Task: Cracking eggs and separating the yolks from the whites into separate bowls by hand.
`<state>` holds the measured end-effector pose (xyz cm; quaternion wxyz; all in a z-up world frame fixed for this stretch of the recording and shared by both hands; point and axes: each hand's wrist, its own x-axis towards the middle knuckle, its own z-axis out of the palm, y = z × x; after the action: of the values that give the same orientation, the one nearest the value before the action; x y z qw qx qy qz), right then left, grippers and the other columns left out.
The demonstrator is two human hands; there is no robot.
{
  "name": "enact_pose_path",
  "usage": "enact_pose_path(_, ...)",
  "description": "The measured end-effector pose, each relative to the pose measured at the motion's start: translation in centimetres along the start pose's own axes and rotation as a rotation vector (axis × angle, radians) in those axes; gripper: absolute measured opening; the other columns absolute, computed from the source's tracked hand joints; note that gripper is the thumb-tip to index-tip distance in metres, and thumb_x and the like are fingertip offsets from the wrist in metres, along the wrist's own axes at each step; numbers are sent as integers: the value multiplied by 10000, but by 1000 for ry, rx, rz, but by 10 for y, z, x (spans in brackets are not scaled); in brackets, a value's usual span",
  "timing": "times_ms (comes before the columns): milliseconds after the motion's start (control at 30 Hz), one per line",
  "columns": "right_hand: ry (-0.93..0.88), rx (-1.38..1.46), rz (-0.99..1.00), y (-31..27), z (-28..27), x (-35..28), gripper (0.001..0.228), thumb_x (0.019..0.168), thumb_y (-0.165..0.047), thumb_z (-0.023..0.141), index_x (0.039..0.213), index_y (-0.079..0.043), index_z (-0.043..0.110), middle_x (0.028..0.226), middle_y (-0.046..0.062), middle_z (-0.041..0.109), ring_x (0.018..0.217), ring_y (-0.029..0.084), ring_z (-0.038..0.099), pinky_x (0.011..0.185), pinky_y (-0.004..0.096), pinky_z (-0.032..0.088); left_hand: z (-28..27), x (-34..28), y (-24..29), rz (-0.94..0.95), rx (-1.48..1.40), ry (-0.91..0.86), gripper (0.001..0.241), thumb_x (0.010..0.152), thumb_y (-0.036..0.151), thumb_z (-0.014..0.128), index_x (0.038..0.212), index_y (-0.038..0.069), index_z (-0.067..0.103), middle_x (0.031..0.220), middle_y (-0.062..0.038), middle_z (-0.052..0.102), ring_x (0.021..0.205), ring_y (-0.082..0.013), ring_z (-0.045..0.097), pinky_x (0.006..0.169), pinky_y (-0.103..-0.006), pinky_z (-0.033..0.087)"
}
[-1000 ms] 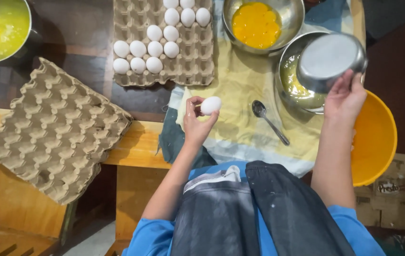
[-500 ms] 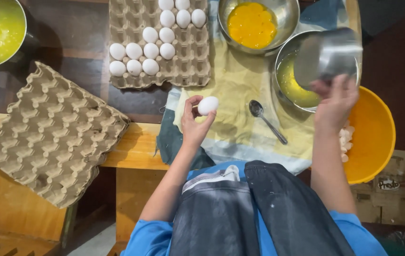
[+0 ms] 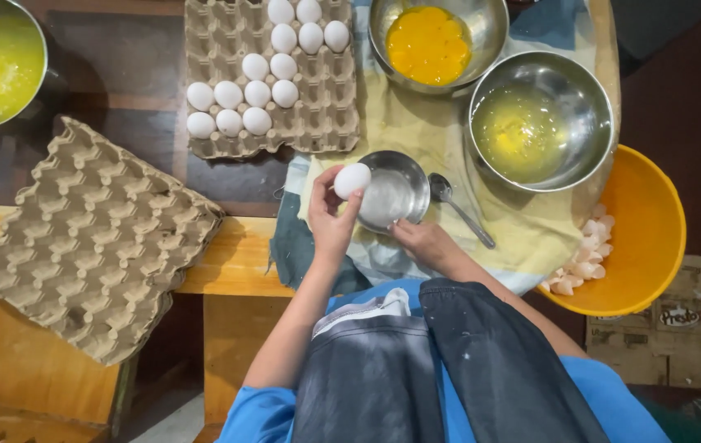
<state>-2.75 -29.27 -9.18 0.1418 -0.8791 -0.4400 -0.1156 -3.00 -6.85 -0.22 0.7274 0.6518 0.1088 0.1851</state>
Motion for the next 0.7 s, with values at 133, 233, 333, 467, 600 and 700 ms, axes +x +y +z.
enact_pose_path(133,-24,113,90,-16,-43,14,300,950,-281,631,1237,-200,599,1201,4,639,735,290,720,611,403,606,0,-1,-11,-104,-39,-29,520,873,120,816,1342,82,595,1194,-106,635,1042,-209,644,918,-356,577)
enact_pose_path(233,-40,31,256,10,-41,-17,403,940,-360,682,1314,-235,596,1221,14,603,794,284,729,632,429,622,2,-2,-14,-161,-42,-53,504,878,155,819,1331,103,605,1187,-96,650,1036,-204,654,905,-354,584)
enact_pose_path(333,-98,-108,506,42,-37,-42,340,959,-378,663,1270,-249,616,1171,-20,581,731,285,717,616,436,623,1,-4,-8,-228,-40,-85,497,872,179,827,1320,147,616,1183,-71,662,1035,-190,671,904,-346,588)
enact_pose_path(467,-370,-71,841,63,-29,-60,389,987,-410,581,1293,-170,601,1223,52,586,843,396,746,761,530,640,4,-7,2,-317,-6,-143,463,870,198,828,1289,184,630,1168,-55,659,1030,-183,667,894,-337,578)
enact_pose_path(600,-367,-74,826,69,-17,-64,331,997,-378,579,1213,-129,612,1120,85,605,852,400,744,756,528,627,5,-8,2,-337,-3,-150,467,871,211,825,1292,204,620,1171,-38,657,1020,-161,664,878,-300,570)
enact_pose_path(700,-381,-64,860,77,-10,-63,312,975,-426,600,1059,-126,621,1030,81,626,828,398,742,715,528,609,5,-9,-7,-351,7,-157,450,873,210,826,1276,197,627,1193,-50,661,1030,-189,679,882,-324,572)
